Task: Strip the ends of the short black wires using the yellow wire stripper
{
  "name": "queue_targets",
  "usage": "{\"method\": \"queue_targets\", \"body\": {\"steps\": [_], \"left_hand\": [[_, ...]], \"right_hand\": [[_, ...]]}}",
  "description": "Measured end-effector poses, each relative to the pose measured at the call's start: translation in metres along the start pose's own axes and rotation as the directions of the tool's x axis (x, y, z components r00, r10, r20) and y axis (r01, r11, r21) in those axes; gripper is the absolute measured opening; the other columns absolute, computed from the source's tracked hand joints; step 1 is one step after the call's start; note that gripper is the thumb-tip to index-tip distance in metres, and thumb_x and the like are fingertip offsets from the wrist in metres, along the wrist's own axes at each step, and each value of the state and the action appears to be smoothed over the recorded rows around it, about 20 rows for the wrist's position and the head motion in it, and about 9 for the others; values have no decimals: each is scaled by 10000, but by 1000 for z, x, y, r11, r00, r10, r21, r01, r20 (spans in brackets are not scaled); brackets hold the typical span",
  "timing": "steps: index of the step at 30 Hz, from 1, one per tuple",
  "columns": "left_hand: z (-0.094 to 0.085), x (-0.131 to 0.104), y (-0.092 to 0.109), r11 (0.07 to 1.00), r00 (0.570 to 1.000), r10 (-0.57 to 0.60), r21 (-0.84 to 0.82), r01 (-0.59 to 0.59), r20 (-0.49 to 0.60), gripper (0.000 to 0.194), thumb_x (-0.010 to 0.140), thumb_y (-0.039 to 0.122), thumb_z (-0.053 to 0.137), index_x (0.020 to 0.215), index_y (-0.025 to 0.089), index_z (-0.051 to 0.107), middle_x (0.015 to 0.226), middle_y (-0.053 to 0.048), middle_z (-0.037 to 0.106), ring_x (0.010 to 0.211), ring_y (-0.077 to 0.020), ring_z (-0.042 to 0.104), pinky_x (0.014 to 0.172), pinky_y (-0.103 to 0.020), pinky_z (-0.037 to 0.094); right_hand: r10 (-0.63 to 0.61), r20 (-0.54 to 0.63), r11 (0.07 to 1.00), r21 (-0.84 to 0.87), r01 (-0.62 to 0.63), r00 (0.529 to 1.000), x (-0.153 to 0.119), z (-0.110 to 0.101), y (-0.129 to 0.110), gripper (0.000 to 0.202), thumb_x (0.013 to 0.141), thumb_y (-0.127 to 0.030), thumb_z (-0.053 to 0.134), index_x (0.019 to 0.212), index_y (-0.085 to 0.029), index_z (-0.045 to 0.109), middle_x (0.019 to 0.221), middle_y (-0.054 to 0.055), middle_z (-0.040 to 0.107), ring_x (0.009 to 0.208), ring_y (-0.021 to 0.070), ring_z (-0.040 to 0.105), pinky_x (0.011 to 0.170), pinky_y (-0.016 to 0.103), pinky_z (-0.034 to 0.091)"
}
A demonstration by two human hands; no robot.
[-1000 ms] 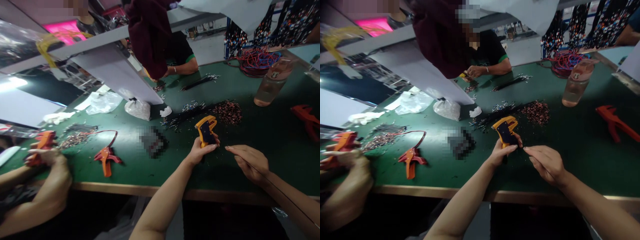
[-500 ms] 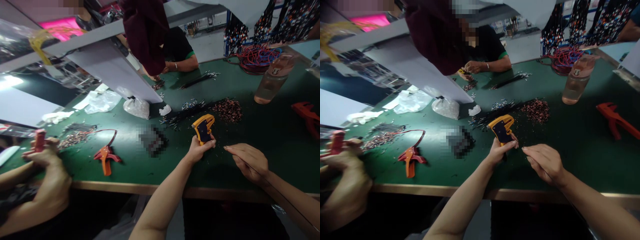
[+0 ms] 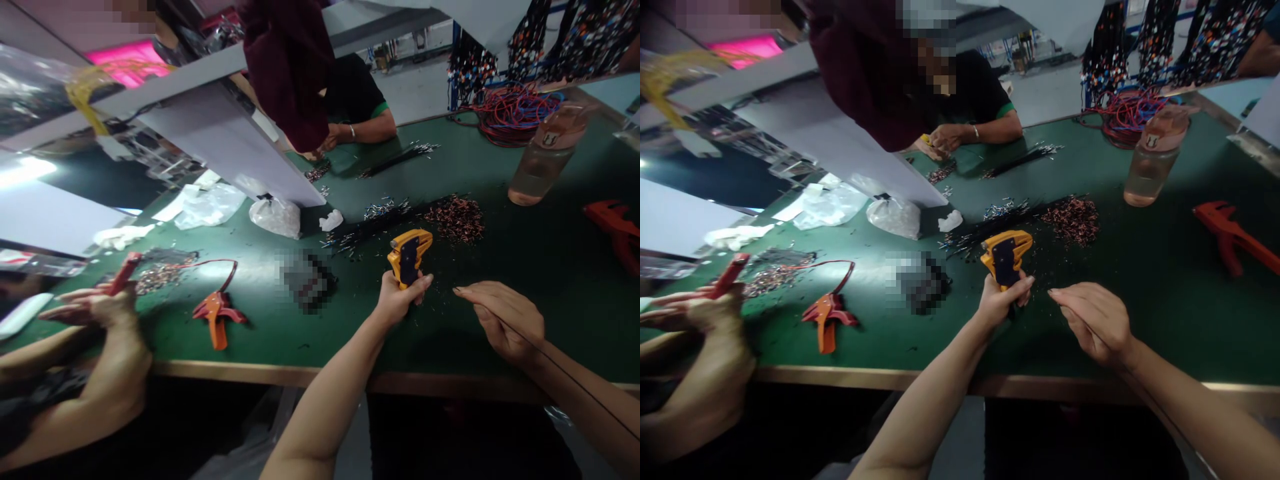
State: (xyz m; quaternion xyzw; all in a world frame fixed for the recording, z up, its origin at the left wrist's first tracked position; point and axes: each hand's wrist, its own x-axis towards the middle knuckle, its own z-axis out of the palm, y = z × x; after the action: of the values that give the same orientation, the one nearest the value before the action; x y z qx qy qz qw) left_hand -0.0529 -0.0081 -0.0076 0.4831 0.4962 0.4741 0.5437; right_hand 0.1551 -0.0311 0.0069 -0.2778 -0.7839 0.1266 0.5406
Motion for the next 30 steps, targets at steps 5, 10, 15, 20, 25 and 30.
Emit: {"method": "queue_targets", "body": {"steps": [5, 10, 15, 20, 25, 30], "left_hand": [[-7, 6, -1, 993, 999, -24, -112, 28, 32, 374, 652, 461, 845, 686, 163, 621, 473, 39, 542, 437, -101, 485, 513, -278, 411], [-10, 4, 2, 949, 966, -52, -288, 127, 254, 473, 575, 418, 891, 911, 140, 709, 701, -33, 687, 635, -177, 639, 672, -334, 507], [-13, -1, -1, 924, 903, -63, -316, 213, 424, 491, 577, 371, 896, 974, 136, 727, 804, -74, 723, 720, -203, 665, 727, -350, 527], [-13, -1, -3, 930, 870, -77, -279, 239, 487, 489, 596, 364, 889, 998, 133, 731, 819, -89, 731, 732, -207, 670, 735, -346, 529], [-12, -3, 0, 929, 833, -109, -244, 280, 543, 494, 580, 368, 899, 981, 133, 732, 807, -89, 731, 730, -211, 671, 719, -330, 520], [-11, -4, 2, 932, 822, -134, -212, 295, 553, 474, 583, 367, 904, 953, 130, 725, 788, -83, 718, 722, -209, 664, 719, -332, 512]], "right_hand": [[184, -87, 981, 78, -178, 979, -4, -4, 0, 295, 945, -143, 522, 1096, -254, 750, 932, 49, 811, 829, 231, 774, 714, 376, 640], [579, -230, 796, 370, -480, 782, 0, -3, 7, 284, 1003, -363, 511, 886, -236, 736, 765, 39, 762, 684, 188, 725, 643, 344, 607], [707, -223, 638, 611, -469, 671, 9, -1, 18, 283, 949, -472, 603, 813, -236, 681, 668, -5, 679, 594, 135, 654, 555, 274, 550], [751, -192, 584, 639, -500, 632, 9, 1, 24, 301, 928, -498, 620, 793, -232, 661, 654, -4, 664, 591, 140, 649, 532, 272, 535], [744, -170, 587, 627, -512, 646, 8, 1, 27, 312, 945, -507, 589, 813, -231, 652, 660, -5, 664, 591, 138, 650, 529, 271, 530], [770, -118, 545, 633, -549, 628, 6, 1, 30, 317, 928, -520, 608, 809, -229, 647, 661, -4, 676, 595, 145, 655, 541, 278, 536]]}}
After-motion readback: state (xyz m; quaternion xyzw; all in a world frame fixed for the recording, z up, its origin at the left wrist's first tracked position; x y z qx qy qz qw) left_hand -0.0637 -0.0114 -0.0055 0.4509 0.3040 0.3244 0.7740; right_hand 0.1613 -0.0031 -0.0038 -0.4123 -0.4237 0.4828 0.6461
